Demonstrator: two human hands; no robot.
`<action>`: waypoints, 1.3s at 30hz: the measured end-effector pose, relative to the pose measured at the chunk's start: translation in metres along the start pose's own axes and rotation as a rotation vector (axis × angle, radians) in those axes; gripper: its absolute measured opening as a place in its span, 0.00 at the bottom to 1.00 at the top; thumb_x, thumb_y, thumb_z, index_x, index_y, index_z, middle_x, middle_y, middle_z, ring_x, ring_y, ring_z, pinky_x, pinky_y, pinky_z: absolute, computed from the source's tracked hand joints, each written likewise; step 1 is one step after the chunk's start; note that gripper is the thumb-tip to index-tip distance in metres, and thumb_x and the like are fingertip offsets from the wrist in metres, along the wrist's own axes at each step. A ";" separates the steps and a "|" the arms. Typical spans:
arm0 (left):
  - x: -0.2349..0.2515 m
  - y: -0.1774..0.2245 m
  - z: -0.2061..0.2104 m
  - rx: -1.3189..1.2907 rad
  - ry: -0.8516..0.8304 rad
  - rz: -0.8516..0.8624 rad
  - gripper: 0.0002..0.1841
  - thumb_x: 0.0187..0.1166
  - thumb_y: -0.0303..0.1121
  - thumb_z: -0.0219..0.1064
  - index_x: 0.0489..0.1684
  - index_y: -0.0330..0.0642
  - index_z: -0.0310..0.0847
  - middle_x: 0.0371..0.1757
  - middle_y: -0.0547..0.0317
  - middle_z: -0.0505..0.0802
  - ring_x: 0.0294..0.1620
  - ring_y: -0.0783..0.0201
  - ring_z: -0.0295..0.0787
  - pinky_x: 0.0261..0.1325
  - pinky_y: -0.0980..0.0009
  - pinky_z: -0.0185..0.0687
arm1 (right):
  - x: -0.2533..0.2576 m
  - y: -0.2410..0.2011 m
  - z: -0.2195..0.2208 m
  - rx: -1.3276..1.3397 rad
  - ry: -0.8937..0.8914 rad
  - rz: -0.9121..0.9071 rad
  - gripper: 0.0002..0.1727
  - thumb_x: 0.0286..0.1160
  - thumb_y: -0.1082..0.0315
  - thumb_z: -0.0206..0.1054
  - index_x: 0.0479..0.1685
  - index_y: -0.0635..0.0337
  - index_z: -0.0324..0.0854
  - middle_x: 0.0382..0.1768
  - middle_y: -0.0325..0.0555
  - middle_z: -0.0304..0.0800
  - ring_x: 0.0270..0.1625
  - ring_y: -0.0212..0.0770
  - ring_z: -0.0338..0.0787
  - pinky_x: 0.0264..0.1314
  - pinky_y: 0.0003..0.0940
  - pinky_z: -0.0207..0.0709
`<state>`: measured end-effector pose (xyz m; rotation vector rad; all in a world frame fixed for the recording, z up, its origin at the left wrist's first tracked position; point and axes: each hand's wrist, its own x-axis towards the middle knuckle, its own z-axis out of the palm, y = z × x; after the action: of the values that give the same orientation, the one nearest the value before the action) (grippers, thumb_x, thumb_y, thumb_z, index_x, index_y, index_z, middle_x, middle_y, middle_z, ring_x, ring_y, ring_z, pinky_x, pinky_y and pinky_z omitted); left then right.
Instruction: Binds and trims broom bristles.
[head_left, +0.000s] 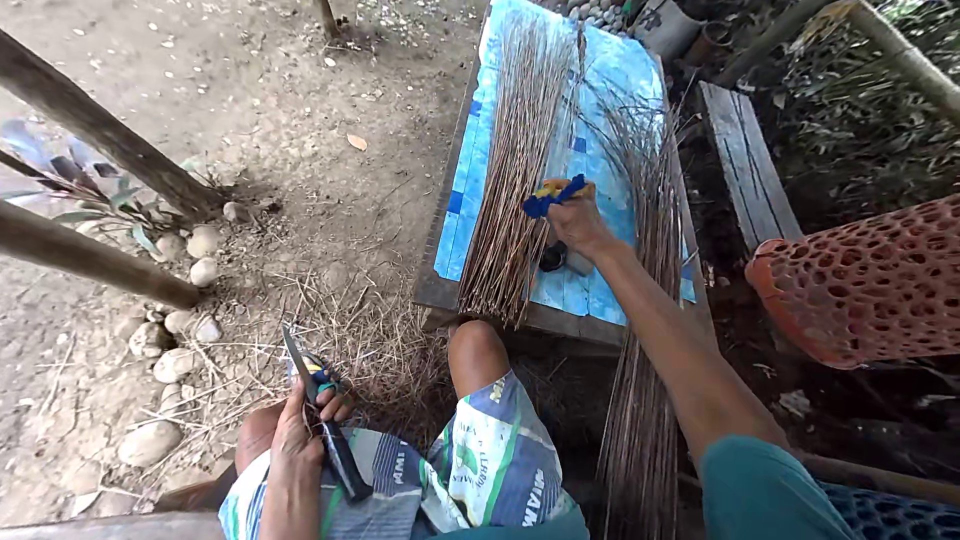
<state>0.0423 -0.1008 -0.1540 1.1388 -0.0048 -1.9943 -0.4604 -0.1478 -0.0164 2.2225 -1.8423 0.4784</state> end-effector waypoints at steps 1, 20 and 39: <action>-0.004 0.000 0.005 0.014 0.022 0.012 0.29 0.92 0.58 0.35 0.41 0.49 0.78 0.14 0.70 0.76 0.09 0.74 0.70 0.12 0.77 0.71 | 0.002 0.005 0.005 0.002 -0.003 0.002 0.13 0.81 0.79 0.58 0.39 0.69 0.90 0.59 0.62 0.92 0.74 0.64 0.83 0.83 0.68 0.54; -0.004 -0.004 -0.001 0.070 -0.099 -0.118 0.32 0.90 0.61 0.35 0.40 0.51 0.82 0.16 0.69 0.80 0.11 0.72 0.75 0.15 0.75 0.77 | -0.310 -0.127 -0.090 -0.038 0.301 1.318 0.21 0.84 0.64 0.65 0.59 0.79 0.83 0.55 0.71 0.90 0.60 0.58 0.91 0.71 0.49 0.79; -0.010 -0.005 0.005 0.081 -0.013 -0.015 0.35 0.90 0.62 0.29 0.41 0.46 0.77 0.15 0.70 0.79 0.10 0.75 0.74 0.13 0.80 0.73 | -0.377 -0.280 -0.035 -0.300 -0.076 1.040 0.27 0.74 0.48 0.70 0.26 0.68 0.89 0.23 0.61 0.90 0.25 0.60 0.93 0.25 0.58 0.83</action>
<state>0.0382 -0.0930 -0.1455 1.1804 -0.0842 -2.0301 -0.2521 0.2629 -0.1156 0.9693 -2.7746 0.2238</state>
